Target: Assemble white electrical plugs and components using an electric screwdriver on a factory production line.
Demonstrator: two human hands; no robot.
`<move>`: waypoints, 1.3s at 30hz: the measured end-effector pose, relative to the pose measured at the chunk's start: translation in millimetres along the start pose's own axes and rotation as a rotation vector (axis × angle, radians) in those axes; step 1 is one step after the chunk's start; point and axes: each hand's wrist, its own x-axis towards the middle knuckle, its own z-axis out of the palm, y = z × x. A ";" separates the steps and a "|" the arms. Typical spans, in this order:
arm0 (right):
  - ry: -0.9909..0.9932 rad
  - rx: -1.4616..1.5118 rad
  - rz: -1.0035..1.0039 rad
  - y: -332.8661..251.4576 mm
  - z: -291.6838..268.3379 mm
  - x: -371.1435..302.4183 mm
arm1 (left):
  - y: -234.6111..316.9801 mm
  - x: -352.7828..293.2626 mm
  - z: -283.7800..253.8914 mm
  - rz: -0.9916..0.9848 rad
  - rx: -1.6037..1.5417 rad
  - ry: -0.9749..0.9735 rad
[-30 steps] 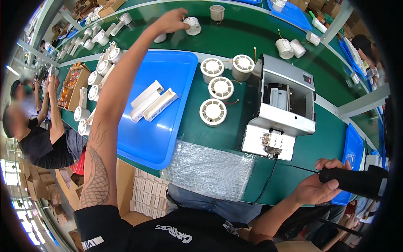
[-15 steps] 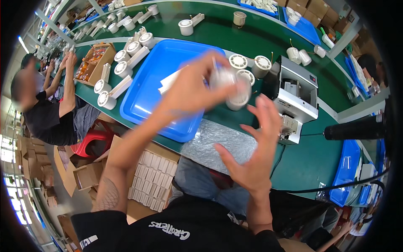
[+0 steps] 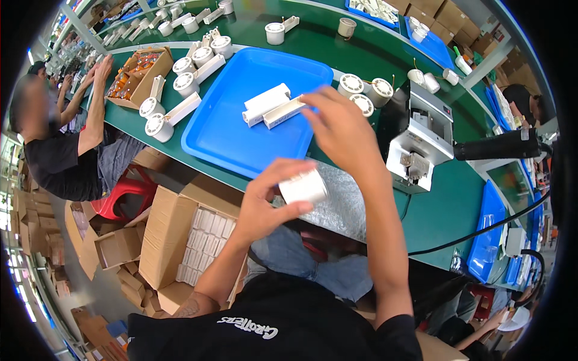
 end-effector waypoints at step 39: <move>0.403 0.397 0.381 -9.4 -47.0 -159.6 | -27.7 21.2 86.4 0.274 0.894 -0.044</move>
